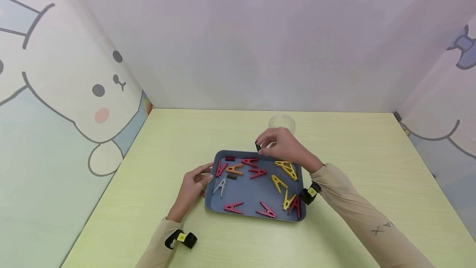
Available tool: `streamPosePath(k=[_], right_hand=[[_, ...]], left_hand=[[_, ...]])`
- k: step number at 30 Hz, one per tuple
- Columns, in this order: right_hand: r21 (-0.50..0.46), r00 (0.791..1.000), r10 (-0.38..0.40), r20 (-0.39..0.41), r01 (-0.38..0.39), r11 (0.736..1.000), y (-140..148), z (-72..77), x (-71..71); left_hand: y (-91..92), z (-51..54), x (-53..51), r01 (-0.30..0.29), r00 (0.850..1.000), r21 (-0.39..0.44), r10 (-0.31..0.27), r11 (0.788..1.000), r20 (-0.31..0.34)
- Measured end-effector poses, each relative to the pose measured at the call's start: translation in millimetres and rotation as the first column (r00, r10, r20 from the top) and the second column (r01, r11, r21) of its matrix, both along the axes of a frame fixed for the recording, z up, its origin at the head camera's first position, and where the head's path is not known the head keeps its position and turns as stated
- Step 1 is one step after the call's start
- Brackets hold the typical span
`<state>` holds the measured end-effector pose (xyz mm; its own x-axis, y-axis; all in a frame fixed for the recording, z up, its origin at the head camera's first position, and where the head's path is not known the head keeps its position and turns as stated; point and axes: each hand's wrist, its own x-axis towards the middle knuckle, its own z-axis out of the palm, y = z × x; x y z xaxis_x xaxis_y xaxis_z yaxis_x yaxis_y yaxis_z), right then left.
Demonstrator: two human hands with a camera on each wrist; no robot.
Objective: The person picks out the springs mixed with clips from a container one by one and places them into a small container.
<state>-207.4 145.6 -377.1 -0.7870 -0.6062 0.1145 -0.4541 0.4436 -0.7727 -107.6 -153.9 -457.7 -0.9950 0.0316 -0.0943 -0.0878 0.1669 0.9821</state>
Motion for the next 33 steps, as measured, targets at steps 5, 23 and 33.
streamPosePath(k=[5, 23, 33], right_hand=[[0.009, 1.000, -0.022, 0.002, 0.022, 1.000, 3, 3.6, -1.4], [-0.013, 0.994, -0.101, 0.046, 0.102, 0.995, 18, 8.9, -12.0], [-0.025, 0.991, -0.126, 0.041, 0.128, 0.992, 27, 3.2, -22.2]], left_hand=[[-0.6, 0.9, 0.8, 0.012, 1.000, 0.008, -0.012, 1.000, -0.015], [-0.5, 3.4, 1.5, 0.016, 1.000, -0.010, -0.017, 1.000, -0.018], [-5.8, -31.2, -9.5, -0.014, 1.000, -0.008, 0.014, 1.000, -0.014]])
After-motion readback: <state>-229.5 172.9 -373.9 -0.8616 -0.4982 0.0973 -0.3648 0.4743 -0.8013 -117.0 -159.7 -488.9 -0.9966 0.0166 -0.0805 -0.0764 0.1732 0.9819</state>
